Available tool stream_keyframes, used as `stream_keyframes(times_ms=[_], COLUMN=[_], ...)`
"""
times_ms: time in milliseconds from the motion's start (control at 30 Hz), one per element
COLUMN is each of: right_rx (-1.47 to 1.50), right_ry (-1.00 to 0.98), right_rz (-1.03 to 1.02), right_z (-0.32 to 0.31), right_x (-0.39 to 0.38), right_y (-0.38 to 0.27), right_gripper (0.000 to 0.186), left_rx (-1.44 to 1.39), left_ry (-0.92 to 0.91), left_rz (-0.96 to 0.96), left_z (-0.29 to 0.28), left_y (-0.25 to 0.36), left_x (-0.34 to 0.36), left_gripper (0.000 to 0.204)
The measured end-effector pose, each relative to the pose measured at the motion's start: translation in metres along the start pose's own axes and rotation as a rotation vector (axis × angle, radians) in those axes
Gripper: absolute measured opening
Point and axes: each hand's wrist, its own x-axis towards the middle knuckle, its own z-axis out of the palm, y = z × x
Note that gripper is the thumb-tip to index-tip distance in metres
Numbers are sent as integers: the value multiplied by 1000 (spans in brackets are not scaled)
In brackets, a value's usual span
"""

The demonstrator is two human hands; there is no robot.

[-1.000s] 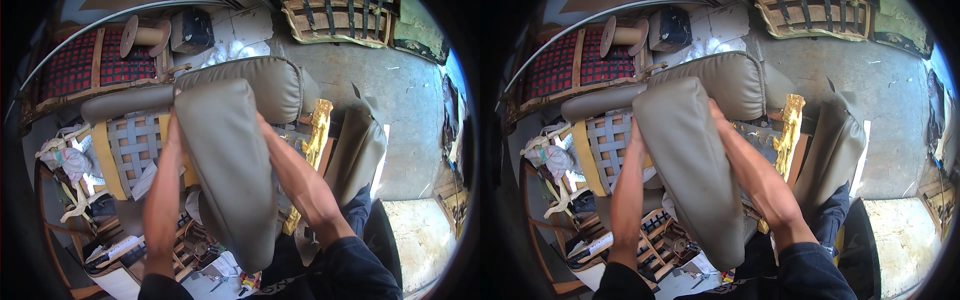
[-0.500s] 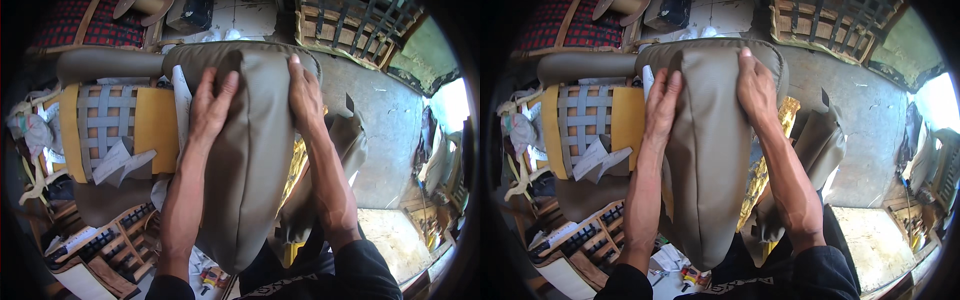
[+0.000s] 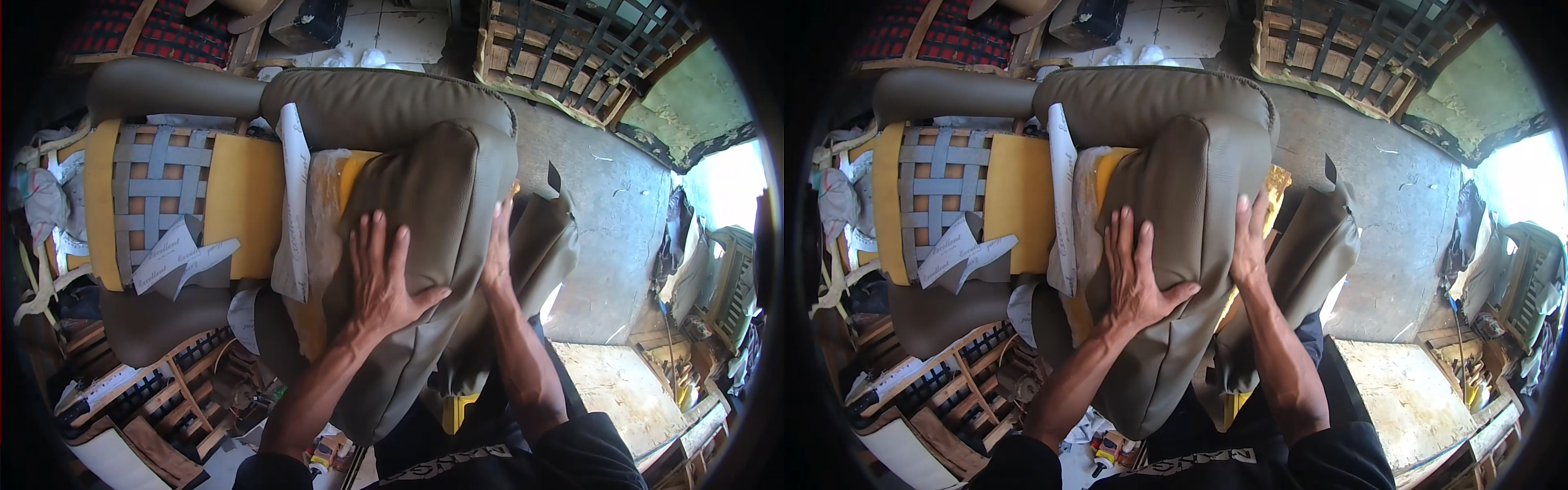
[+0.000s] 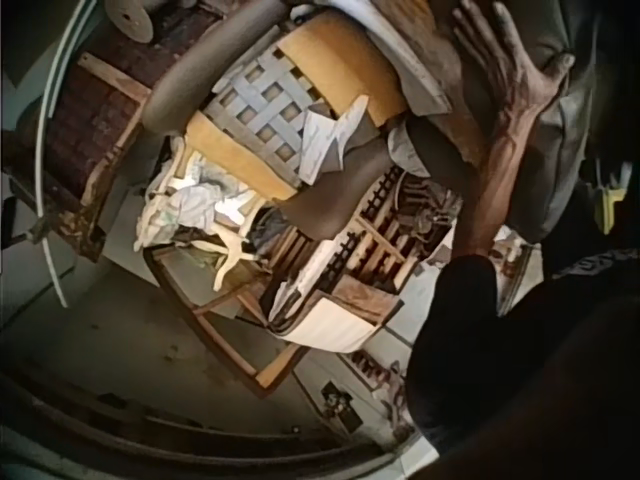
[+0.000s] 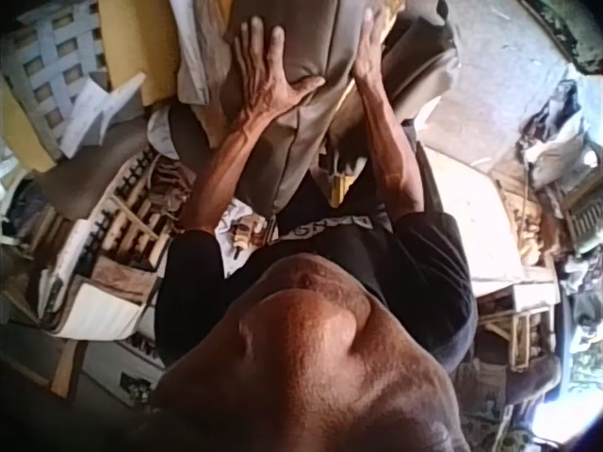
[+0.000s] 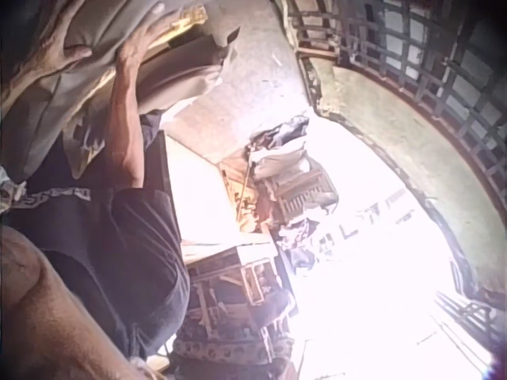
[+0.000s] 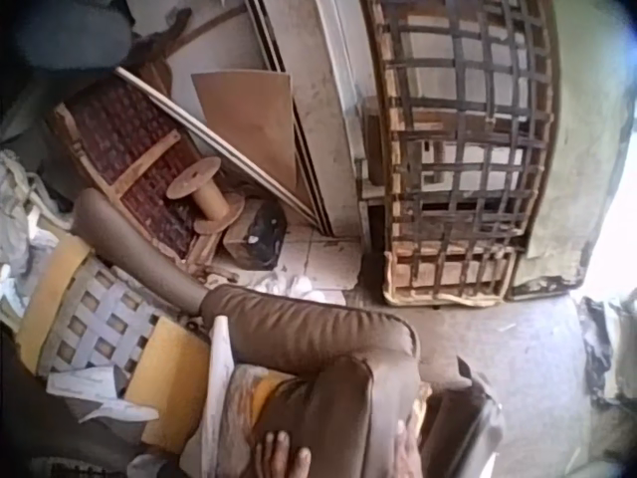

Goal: The person fits a new leather cover over the back and headrest sections of an armchair, pulling the material tight and tucking the edges into the frame joints.

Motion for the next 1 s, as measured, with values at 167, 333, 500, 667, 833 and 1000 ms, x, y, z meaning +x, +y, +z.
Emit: stream_keyframes(times_ms=[167,333,500,667,833,1000], right_rx=[-46,-357,-767,-987,-1090,-1204], right_ry=[-113,134,14,61,-8,-48], right_rz=[211,-205,-773,-800,-902,-808], right_z=[-12,-11,25,52,75,64], right_x=[-34,-28,-8,15,32,52], right_y=[27,-45,-128,-141,-146,-153], right_gripper=[78,52,72,92,74,69], left_rx=[-67,-388,-491,-558,-892,-706], left_ry=[-88,67,8,-13,26,147], left_rz=[-171,-646,-929,-1115,-878,-985], left_z=[3,-15,-36,-26,-18,2], left_y=[12,-2,-44,-69,-122,-104], left_x=[-85,-98,-54,68,121,158], left_gripper=[100,77,65,71,42,31])
